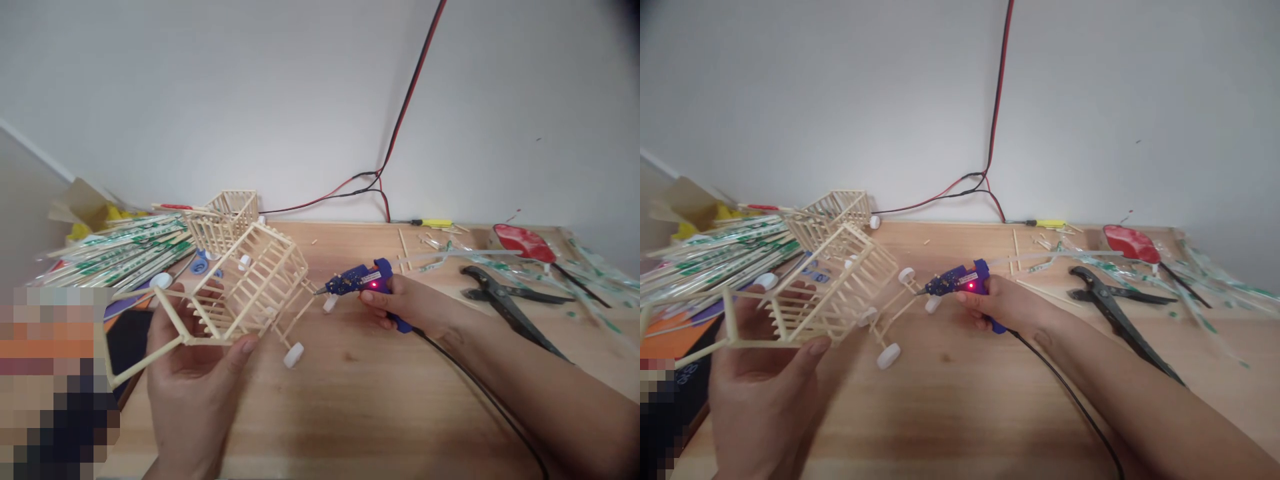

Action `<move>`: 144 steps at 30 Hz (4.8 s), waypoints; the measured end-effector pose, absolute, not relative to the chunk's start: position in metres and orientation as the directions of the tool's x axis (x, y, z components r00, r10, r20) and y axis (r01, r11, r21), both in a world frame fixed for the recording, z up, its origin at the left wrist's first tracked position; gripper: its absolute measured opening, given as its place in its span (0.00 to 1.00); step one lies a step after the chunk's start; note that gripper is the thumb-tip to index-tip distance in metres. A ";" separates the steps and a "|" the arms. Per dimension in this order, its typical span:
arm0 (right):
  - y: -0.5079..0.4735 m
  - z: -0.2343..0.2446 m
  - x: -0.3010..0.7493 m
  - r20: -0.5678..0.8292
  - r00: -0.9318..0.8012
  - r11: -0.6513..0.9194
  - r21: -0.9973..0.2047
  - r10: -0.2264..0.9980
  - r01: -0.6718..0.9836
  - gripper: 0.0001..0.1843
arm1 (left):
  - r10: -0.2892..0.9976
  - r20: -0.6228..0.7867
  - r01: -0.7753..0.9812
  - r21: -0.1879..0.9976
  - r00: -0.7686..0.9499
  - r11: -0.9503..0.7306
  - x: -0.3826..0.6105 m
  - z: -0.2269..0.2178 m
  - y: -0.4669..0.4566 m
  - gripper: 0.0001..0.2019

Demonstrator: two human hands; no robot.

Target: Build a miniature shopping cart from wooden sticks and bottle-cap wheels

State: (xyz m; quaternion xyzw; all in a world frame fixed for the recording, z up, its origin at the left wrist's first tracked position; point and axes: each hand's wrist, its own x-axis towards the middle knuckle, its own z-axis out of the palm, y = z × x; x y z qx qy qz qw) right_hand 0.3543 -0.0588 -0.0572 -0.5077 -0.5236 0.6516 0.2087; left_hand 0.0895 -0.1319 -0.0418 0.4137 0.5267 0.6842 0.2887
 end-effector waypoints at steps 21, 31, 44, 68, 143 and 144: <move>-0.053 -0.053 0.366 -0.410 -0.363 -0.226 -0.863 0.837 0.452 0.25 | 0.838 0.303 0.068 0.950 -0.453 -0.306 0.088 -0.044 -0.131 0.35; -0.068 -0.037 0.357 -0.342 -0.425 -0.121 -0.877 0.838 0.465 0.25 | 0.809 0.355 0.083 0.930 -0.470 -0.359 0.087 -0.044 -0.128 0.33; -0.078 -0.029 0.332 -0.398 -0.466 -0.067 -0.812 0.790 0.580 0.23 | 0.810 0.354 0.088 0.931 -0.467 -0.356 0.085 -0.048 -0.129 0.35; -0.075 -0.016 0.319 -0.341 -0.368 -0.031 -0.768 0.865 0.640 0.23 | 0.802 0.377 0.050 0.915 -0.464 -0.401 0.083 -0.049 -0.128 0.37; -0.070 -0.020 0.391 0.143 -0.419 0.426 -0.537 0.897 0.728 0.16 | 0.923 0.294 0.340 0.919 -0.249 -0.201 0.107 -0.058 -0.132 0.47; -0.066 -0.020 0.379 0.121 -0.413 0.403 -0.576 0.902 0.711 0.16 | 0.921 0.298 0.338 0.918 -0.249 -0.206 0.107 -0.058 -0.131 0.47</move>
